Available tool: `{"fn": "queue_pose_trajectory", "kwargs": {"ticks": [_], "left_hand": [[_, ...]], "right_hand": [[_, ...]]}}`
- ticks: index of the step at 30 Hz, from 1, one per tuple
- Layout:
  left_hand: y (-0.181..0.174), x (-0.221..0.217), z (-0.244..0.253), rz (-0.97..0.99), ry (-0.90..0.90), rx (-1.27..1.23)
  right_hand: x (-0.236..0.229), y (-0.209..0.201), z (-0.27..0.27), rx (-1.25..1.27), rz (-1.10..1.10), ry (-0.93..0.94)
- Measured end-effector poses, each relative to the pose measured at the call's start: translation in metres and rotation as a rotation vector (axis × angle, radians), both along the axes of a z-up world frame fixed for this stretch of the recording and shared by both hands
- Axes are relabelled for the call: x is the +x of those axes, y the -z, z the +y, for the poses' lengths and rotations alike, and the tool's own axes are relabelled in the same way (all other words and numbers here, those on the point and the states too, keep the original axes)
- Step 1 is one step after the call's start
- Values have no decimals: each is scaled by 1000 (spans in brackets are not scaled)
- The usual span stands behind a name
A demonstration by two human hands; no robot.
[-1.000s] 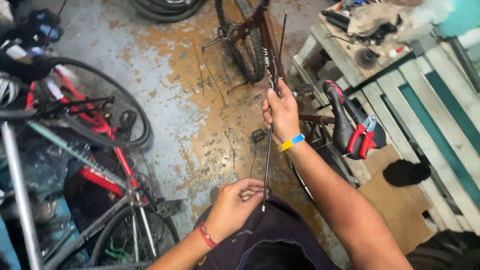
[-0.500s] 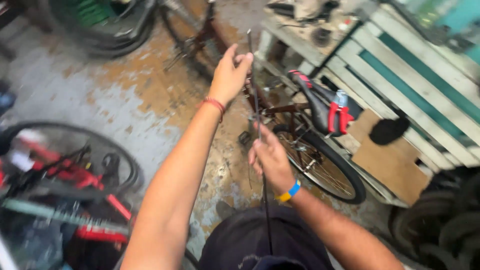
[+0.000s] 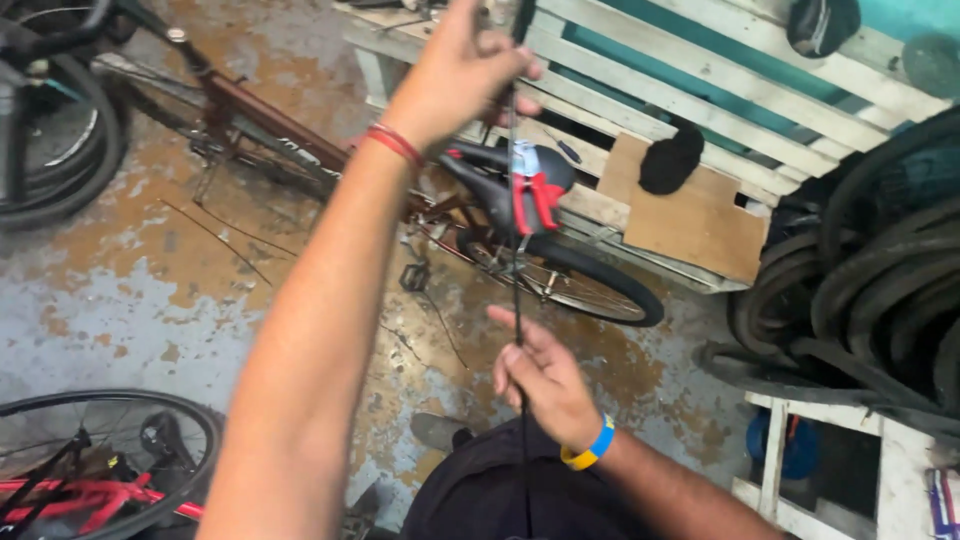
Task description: The person works on a bicycle brake cable in a workshop, using pliers to cut the cable and then manipulating the ends by hand. They also handle a small white tube, likely containing lubricant, and continue to adjust the cable components.
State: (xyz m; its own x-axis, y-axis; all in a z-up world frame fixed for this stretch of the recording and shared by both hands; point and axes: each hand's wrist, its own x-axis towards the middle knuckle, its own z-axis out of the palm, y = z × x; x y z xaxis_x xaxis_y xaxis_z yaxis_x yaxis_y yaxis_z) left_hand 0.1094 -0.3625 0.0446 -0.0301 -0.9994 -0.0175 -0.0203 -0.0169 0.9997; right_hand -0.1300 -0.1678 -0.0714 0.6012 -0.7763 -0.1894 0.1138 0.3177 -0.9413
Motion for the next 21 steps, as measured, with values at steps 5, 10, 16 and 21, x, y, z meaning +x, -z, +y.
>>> {"fn": "queue_pose_trajectory", "kwargs": {"ticks": [5,10,16,21], "left_hand": [[13,-7,-36,-3,-107,-3],[31,-18,-72,-60,-238,-25],[45,-38,-80,-60,-390,-74],[85,-37,-111,-34,-518,-204]], "right_hand": [[-33,12,-38,65,58,-49],[-67,22,-90,106,20,-170],[-94,39,-114,124,-36,-277],[-104,54,-137,163,131,-292]]}}
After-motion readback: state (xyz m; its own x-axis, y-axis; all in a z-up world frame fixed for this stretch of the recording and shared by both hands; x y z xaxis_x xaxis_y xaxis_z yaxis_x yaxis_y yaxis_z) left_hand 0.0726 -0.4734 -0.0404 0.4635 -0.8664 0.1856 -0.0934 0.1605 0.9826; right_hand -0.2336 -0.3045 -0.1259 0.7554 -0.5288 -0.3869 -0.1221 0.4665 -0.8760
